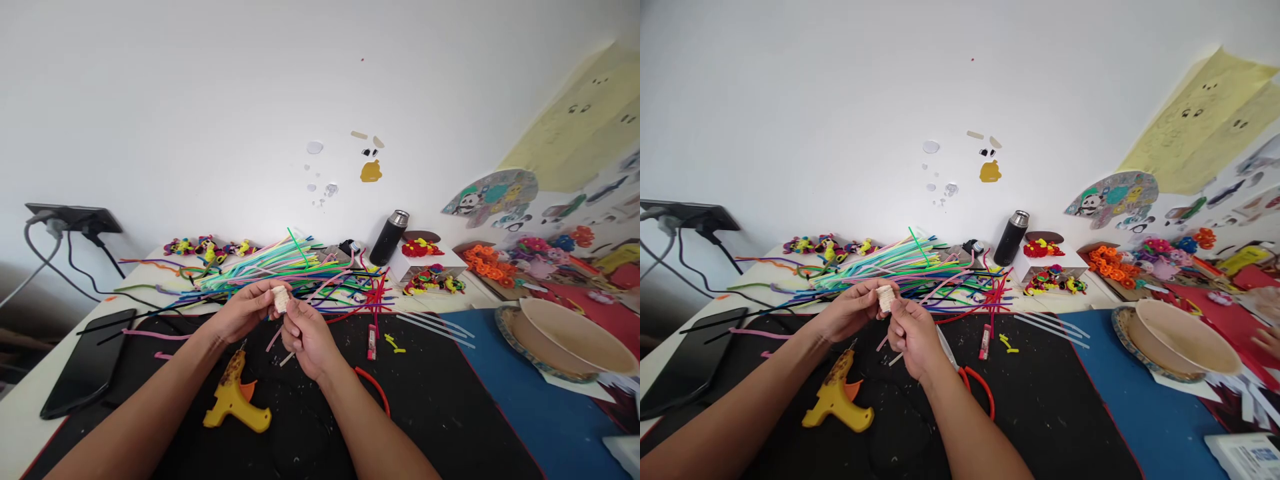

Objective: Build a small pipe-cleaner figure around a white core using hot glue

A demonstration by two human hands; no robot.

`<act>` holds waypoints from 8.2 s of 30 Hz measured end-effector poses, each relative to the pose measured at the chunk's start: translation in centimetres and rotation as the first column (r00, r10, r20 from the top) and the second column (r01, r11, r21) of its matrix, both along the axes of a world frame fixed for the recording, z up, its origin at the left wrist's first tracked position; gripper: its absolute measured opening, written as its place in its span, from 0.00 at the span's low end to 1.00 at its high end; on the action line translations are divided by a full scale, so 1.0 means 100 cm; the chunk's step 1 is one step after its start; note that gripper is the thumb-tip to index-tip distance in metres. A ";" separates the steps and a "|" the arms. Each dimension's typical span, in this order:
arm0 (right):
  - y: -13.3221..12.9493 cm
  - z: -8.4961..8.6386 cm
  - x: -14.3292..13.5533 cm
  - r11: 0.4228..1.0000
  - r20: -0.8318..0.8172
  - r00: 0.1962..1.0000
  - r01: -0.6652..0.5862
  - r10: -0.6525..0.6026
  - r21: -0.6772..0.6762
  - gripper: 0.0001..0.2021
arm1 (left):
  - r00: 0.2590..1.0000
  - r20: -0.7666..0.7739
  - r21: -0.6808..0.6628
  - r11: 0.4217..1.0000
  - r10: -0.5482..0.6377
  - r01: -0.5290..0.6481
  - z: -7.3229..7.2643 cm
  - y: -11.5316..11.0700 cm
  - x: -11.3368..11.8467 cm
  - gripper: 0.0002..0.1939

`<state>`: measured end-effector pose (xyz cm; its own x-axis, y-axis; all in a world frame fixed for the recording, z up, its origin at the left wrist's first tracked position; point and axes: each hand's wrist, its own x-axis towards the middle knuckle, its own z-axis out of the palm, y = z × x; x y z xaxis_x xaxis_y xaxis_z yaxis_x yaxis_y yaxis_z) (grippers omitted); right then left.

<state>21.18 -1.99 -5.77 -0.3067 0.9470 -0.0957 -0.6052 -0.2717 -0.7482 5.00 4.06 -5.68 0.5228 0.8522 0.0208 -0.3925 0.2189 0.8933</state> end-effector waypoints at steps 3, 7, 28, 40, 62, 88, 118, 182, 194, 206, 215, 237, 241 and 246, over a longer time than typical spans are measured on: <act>-0.001 -0.001 0.000 1.000 -0.008 1.000 -0.009 0.009 -0.010 0.24 | 1.000 0.008 -0.021 0.999 0.026 -0.026 -0.002 0.001 0.001 0.21; -0.002 -0.001 -0.002 1.000 -0.015 1.000 -0.003 0.003 -0.016 0.24 | 0.998 0.023 -0.049 0.997 0.056 -0.055 -0.007 0.002 0.004 0.21; 0.001 -0.009 -0.002 0.999 -0.026 1.000 0.014 -0.014 -0.029 0.23 | 0.996 -0.025 -0.022 0.996 0.083 -0.084 0.007 0.000 0.005 0.16; 0.001 -0.012 -0.005 0.999 0.015 0.999 0.036 -0.035 -0.035 0.23 | 0.987 -0.098 -0.015 0.992 0.125 -0.127 -0.004 -0.002 0.013 0.20; 0.010 -0.011 0.006 0.990 0.059 0.988 0.143 -0.144 0.018 0.22 | 0.951 -0.249 0.187 0.972 0.185 -0.140 0.026 -0.007 0.005 0.25; 0.015 -0.011 0.009 0.934 0.166 0.922 0.326 -0.349 0.148 0.16 | 0.896 -0.441 0.306 0.948 0.059 0.088 0.033 -0.017 0.010 0.22; 0.014 -0.015 0.005 0.944 0.080 0.941 0.326 -0.329 0.051 0.20 | 0.928 -0.367 0.305 0.951 0.070 0.049 0.022 -0.015 0.013 0.16; 0.016 -0.016 0.008 0.949 0.067 0.947 0.314 -0.314 0.019 0.21 | 0.989 -0.139 0.003 0.999 -0.052 0.053 0.010 -0.012 0.012 0.20; 0.016 -0.018 0.006 0.949 0.044 0.948 0.315 -0.314 0.004 0.23 | 0.982 -0.185 0.005 1.000 -0.026 0.027 0.010 -0.015 0.012 0.18; 0.016 -0.009 0.011 0.952 -0.012 0.953 0.304 -0.304 0.024 0.21 | 0.935 -0.354 0.168 0.981 -0.026 0.091 0.033 -0.012 0.017 0.18; 0.015 -0.008 0.011 0.951 -0.009 0.951 0.309 -0.309 0.029 0.22 | 0.906 -0.421 0.226 0.962 -0.045 0.153 0.042 -0.009 0.018 0.17; 0.012 0.000 0.013 0.945 0.053 0.947 0.310 -0.317 0.107 0.20 | 0.885 -0.461 0.259 0.945 -0.063 0.202 0.049 -0.008 0.016 0.19; 0.011 0.001 0.012 0.937 0.041 0.944 0.319 -0.328 0.142 0.19 | 0.890 -0.455 0.289 0.939 -0.037 0.187 0.053 -0.011 0.017 0.17; 0.010 0.004 0.012 0.938 0.033 0.946 0.313 -0.321 0.148 0.19 | 0.896 -0.444 0.294 0.940 -0.025 0.172 0.052 -0.013 0.014 0.16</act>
<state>22.36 -0.99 -5.39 0.0139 0.9993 0.0353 -0.5992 0.0366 -0.7997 6.39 2.78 -0.47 0.6238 0.7807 0.0365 0.0523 -0.0882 0.9947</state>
